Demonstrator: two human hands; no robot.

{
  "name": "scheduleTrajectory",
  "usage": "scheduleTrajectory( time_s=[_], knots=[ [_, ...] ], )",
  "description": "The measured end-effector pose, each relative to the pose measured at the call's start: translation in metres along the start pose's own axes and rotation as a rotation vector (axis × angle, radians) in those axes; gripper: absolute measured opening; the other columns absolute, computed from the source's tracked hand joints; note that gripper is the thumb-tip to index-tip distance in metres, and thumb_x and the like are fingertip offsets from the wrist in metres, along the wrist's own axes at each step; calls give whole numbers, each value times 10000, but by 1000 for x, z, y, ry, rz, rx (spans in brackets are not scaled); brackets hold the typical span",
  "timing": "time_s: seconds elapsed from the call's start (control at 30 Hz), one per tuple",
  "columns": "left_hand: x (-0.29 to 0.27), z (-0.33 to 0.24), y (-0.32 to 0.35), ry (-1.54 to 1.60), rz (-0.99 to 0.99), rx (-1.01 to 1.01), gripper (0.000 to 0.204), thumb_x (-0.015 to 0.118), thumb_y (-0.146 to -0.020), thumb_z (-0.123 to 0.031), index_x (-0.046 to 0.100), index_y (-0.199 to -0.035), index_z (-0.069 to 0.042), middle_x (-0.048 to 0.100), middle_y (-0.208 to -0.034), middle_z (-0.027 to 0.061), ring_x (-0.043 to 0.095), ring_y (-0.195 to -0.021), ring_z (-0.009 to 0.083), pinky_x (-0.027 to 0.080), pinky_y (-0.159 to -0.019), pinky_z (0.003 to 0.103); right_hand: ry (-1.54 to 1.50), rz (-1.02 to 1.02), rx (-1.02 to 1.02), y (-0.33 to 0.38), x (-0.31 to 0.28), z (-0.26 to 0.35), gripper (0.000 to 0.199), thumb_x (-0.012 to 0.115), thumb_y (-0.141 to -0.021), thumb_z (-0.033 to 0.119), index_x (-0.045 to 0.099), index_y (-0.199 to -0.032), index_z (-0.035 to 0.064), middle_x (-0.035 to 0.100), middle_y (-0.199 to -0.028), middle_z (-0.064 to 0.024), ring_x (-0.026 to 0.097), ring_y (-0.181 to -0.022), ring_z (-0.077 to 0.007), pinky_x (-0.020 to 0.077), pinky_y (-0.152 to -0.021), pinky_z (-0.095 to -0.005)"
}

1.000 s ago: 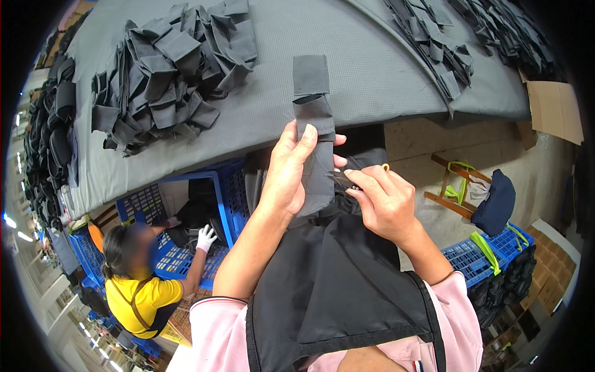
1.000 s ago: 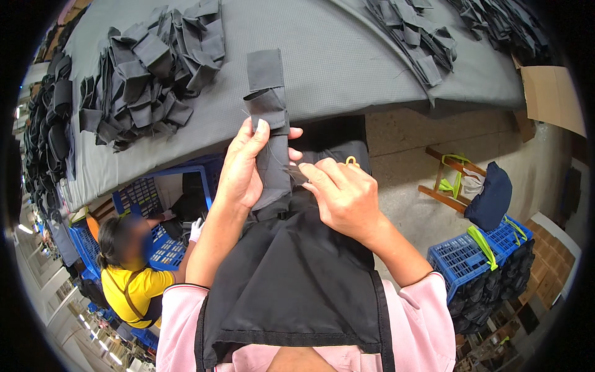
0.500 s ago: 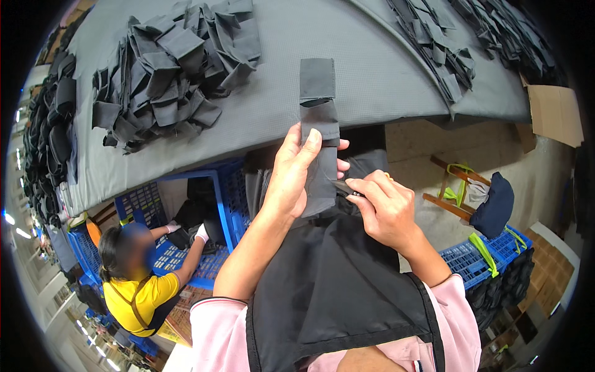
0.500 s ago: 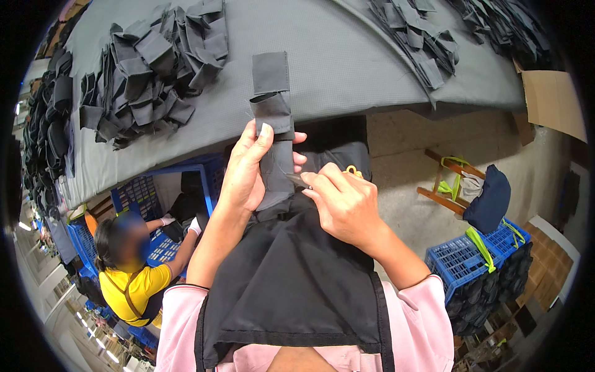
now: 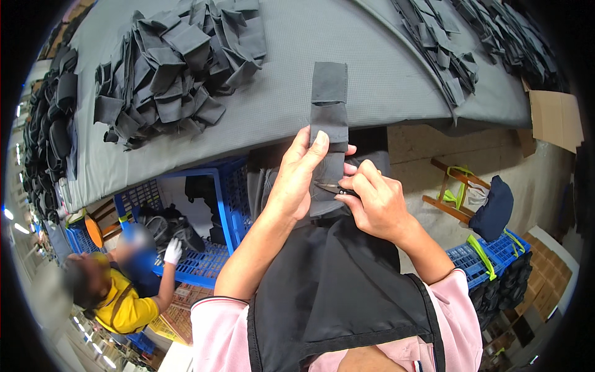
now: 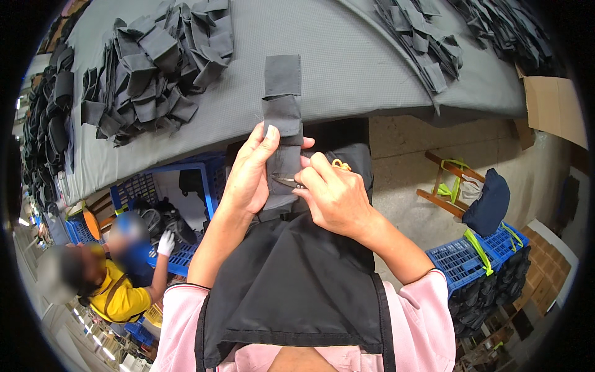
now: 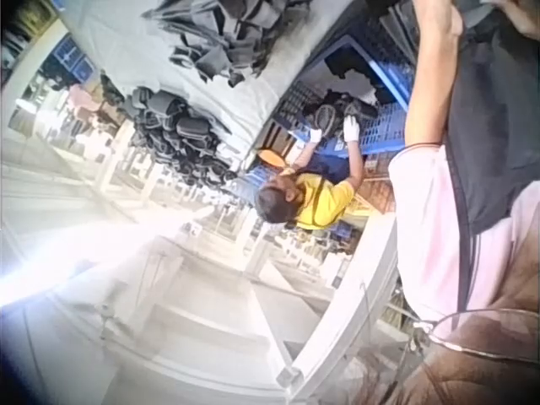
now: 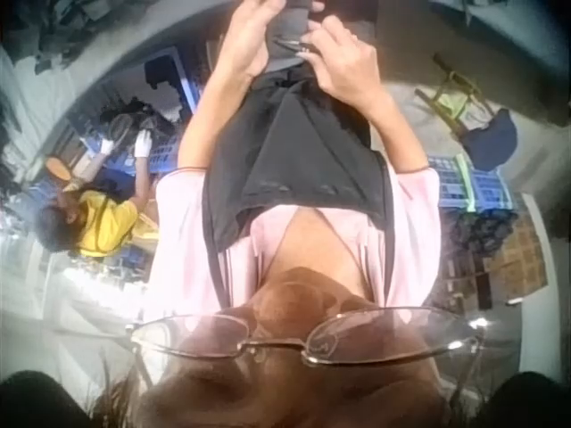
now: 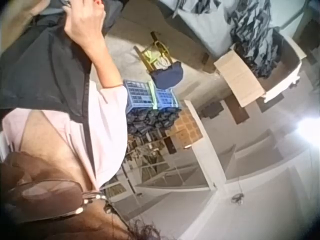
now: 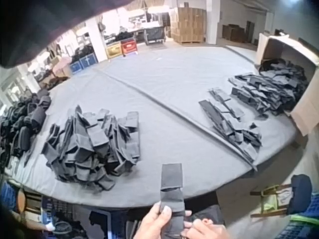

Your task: Trimming excess material and loose threads from black fabric components using a pair of thread snips.

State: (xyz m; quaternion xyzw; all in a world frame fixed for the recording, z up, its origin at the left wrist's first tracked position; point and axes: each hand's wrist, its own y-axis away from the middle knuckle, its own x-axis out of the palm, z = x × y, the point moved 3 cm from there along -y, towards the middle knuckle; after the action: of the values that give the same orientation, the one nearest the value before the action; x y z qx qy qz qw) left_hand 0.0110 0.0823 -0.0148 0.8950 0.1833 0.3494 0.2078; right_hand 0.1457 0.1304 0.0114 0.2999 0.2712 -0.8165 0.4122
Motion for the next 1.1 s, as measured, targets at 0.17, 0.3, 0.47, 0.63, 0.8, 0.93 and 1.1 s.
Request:
scheduleTrajectory(
  time_s=[0.17,0.3,0.47,0.63,0.8,0.93,1.1],
  knots=[
    [2,-1,0,60,5,-59,364,478,-957,-363,480,-1123,-39,622,-1033,181,656,-829,220,559,-707,342,-44,-131,-9,10,-2,-2,297,746,-639,47,580,-885,44,548,-854,-84,582,-597,-239,462,-522,-327],
    [-1,3,-6,97,20,-90,402,408,-980,-384,481,-1144,-24,613,-1055,193,658,-818,234,562,-696,345,-209,-90,172,8,0,-5,291,739,-646,-20,589,-890,33,511,-768,-87,543,-595,-205,452,-521,-304],
    [-10,8,-2,188,68,-145,457,394,-975,-421,470,-1181,-20,614,-1047,176,641,-848,221,550,-732,351,-397,-185,274,12,-10,-9,273,722,-692,-3,576,-923,13,488,-797,-71,514,-612,-155,442,-538,-277],
    [-3,6,7,112,101,-134,501,469,-890,-65,315,-1365,-34,559,-1175,162,627,-901,214,534,-772,343,-388,-164,372,6,-10,-22,473,713,-643,-30,567,-1086,50,491,-833,-57,486,-644,-161,451,-591,-273],
    [5,10,19,-113,72,-85,491,473,-899,-66,315,-1362,-25,575,-1141,149,642,-807,184,541,-722,302,-301,-235,254,-12,7,-30,469,636,-616,-86,597,-1061,56,472,-786,-67,486,-616,-171,465,-576,-300],
    [-4,15,16,-165,-27,-86,525,354,-978,-453,458,-1219,2,652,-954,153,649,-612,192,543,-552,274,-328,-386,206,-29,14,-41,134,610,-741,-61,581,-864,-14,453,-803,-61,478,-625,-134,418,-536,-254],
    [-12,20,17,-100,-45,-240,713,263,-927,-617,452,-1223,3,647,-976,174,650,-612,193,540,-522,289,-1008,-535,564,-37,19,-47,136,542,-942,157,529,-892,31,455,-708,11,457,-484,-67,386,-455,-205]
  ],
)
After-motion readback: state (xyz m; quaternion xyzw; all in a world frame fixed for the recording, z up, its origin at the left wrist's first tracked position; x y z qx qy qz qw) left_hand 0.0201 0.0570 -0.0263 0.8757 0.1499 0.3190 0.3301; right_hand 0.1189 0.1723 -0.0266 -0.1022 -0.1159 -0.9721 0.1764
